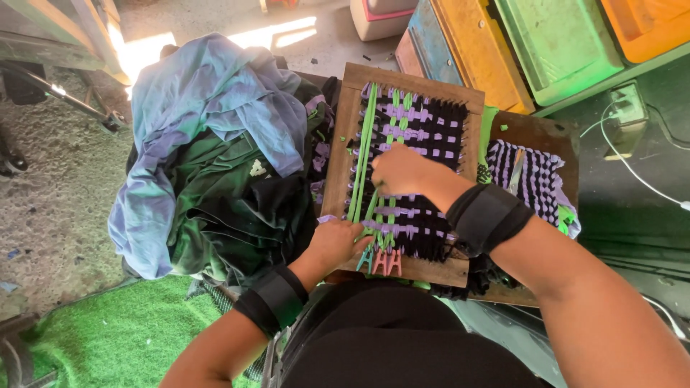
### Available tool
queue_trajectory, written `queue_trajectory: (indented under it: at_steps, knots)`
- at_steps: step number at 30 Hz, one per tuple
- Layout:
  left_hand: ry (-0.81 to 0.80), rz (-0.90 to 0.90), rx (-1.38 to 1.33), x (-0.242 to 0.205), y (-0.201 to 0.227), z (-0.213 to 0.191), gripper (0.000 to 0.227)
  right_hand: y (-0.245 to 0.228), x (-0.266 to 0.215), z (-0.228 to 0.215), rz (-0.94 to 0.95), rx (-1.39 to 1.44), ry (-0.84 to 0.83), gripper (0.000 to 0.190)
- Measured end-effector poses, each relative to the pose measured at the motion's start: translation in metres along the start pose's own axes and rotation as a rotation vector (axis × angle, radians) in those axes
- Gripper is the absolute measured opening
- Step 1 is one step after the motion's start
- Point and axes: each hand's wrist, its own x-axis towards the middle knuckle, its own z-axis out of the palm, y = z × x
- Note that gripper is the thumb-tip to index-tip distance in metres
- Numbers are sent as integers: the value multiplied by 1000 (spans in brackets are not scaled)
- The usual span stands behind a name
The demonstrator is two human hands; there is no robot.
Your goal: The person weaves a small mat on a wooden loom frame by hand, pulling strips of fabric through the loom and securing them with clothespins.
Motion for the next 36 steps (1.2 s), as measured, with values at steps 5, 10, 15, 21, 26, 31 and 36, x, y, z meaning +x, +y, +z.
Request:
queue_trajectory:
  at_steps: [5,10,15,21,26,31,36]
  knots:
    - [71,91,-83,-11,-6,-11,50,27,19,22,-22,94,266,22]
    - [6,84,-65,-14,-8,-8,60,45,18,17,137,333,-7,23]
    - [-21,83,-43,-15,-8,-5,56,103,3,30,262,480,311,23]
    - [-26,106,-100,-16,-8,-13,55,109,-17,8,338,688,236,21]
    - [55,203,-95,-24,-9,-11,44,103,-20,-2,319,911,152,17]
    - [-6,198,-50,-26,-5,-14,40,103,-7,1,201,1226,357,14]
    - [68,208,-101,-28,-9,-9,39,108,37,27,42,1558,384,20]
